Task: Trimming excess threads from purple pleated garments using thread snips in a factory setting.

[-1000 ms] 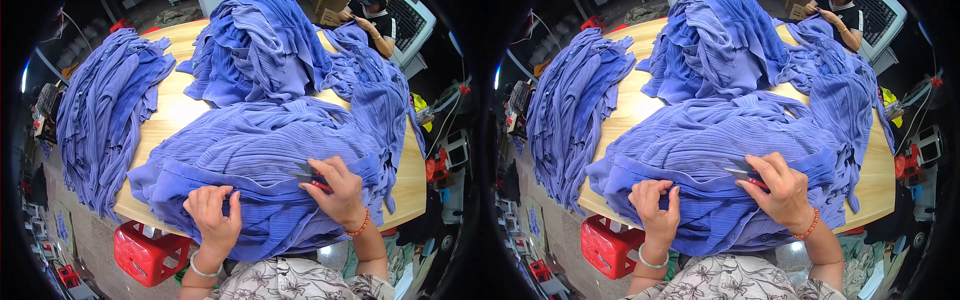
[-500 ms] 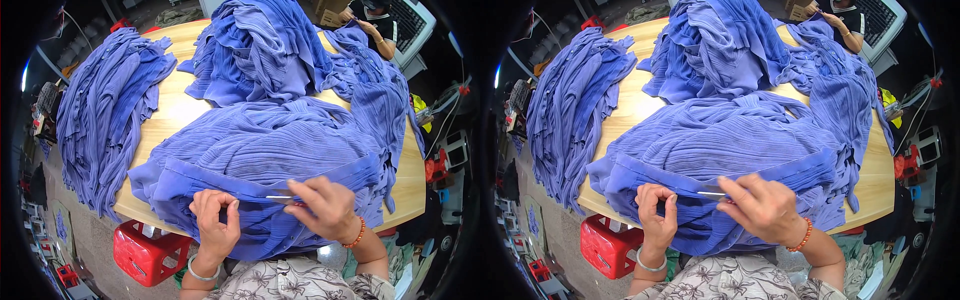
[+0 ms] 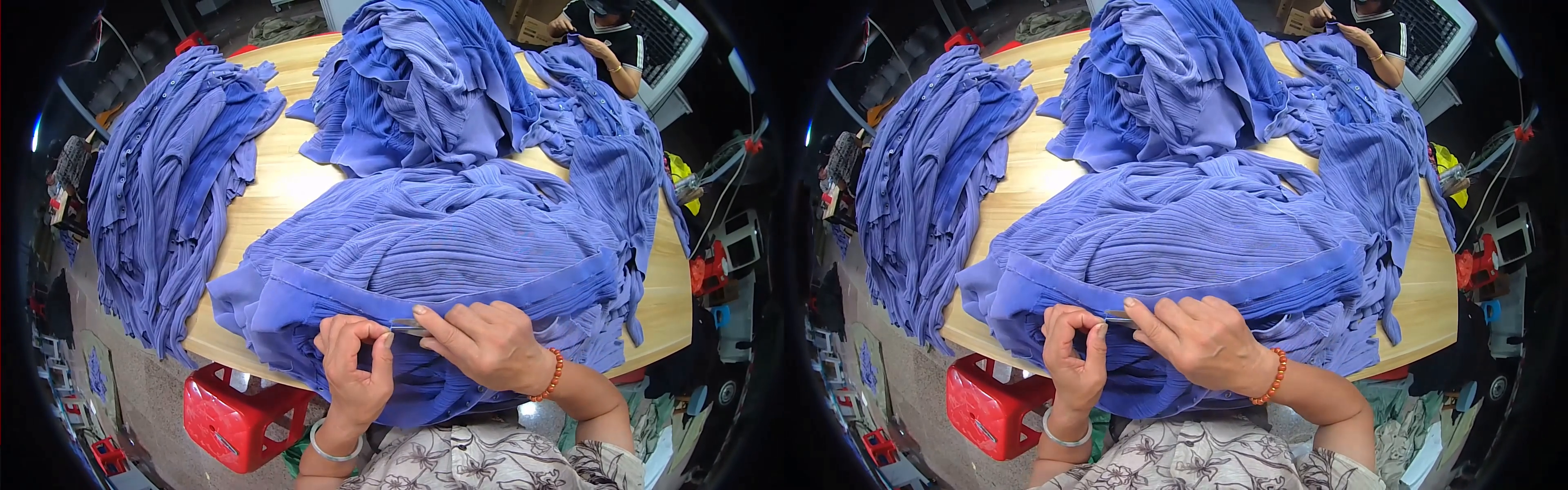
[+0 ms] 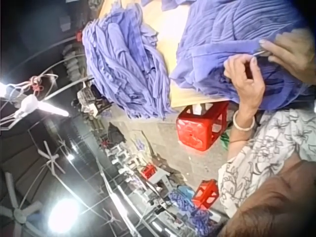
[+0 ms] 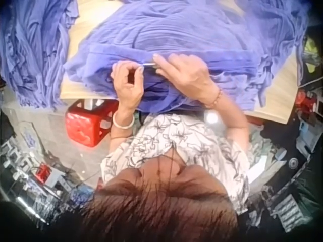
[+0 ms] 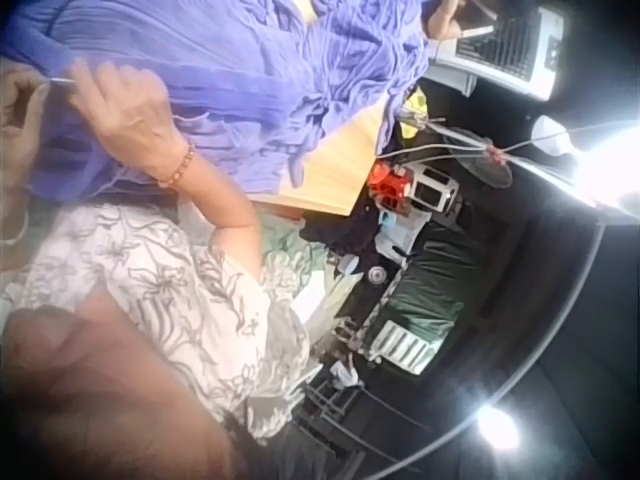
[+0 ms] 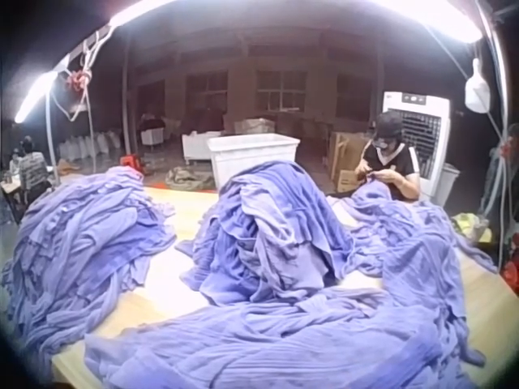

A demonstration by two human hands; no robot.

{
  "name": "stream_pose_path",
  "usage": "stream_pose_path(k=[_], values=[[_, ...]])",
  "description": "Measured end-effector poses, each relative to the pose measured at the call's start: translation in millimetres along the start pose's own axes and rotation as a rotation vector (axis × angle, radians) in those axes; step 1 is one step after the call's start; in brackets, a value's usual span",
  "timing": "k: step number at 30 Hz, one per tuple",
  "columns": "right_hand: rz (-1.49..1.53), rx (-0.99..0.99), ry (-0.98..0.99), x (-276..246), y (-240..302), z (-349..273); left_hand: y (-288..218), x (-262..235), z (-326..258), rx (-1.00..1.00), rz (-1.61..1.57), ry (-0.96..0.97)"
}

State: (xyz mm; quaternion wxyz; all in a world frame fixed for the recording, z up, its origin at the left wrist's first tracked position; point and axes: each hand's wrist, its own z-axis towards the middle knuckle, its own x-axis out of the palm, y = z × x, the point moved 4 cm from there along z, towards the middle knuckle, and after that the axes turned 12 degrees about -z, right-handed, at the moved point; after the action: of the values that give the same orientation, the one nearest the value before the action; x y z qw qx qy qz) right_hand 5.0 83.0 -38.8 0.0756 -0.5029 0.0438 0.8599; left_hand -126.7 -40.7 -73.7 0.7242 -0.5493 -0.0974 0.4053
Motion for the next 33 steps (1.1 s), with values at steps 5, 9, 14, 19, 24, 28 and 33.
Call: stream_pose_path(k=[5, 9, 14, 19, 24, 28, 33], values=[[-0.009, -0.032, 0.066, 1.7, 3.8, 0.4, 0.8, -0.3, -1.4, 0.010, -0.019, -0.002], [0.014, 0.017, -0.010, 0.6, -1.3, 0.6, -2.2, -0.5, -1.9, 0.010, -0.042, 0.044], [-0.020, 0.209, 0.019, -9.4, -21.2, -2.8, -16.2, -16.8, -7.1, 0.052, 0.102, 0.333], [-0.086, 0.312, -0.059, -14.2, -37.8, -13.3, -14.3, -43.2, -2.1, 0.139, 0.118, 0.073], [-0.155, 0.307, -0.079, -10.4, -41.7, -17.9, 1.1, -48.6, 14.3, 0.222, 0.405, -0.079], [-0.247, 0.287, -0.049, -10.0, -45.1, -20.7, 23.4, -53.8, 1.7, 0.185, 0.447, -0.054], [-0.240, 0.313, -0.014, -10.5, -47.5, -17.6, 25.5, -58.9, -4.7, 0.189, 0.403, -0.101]])
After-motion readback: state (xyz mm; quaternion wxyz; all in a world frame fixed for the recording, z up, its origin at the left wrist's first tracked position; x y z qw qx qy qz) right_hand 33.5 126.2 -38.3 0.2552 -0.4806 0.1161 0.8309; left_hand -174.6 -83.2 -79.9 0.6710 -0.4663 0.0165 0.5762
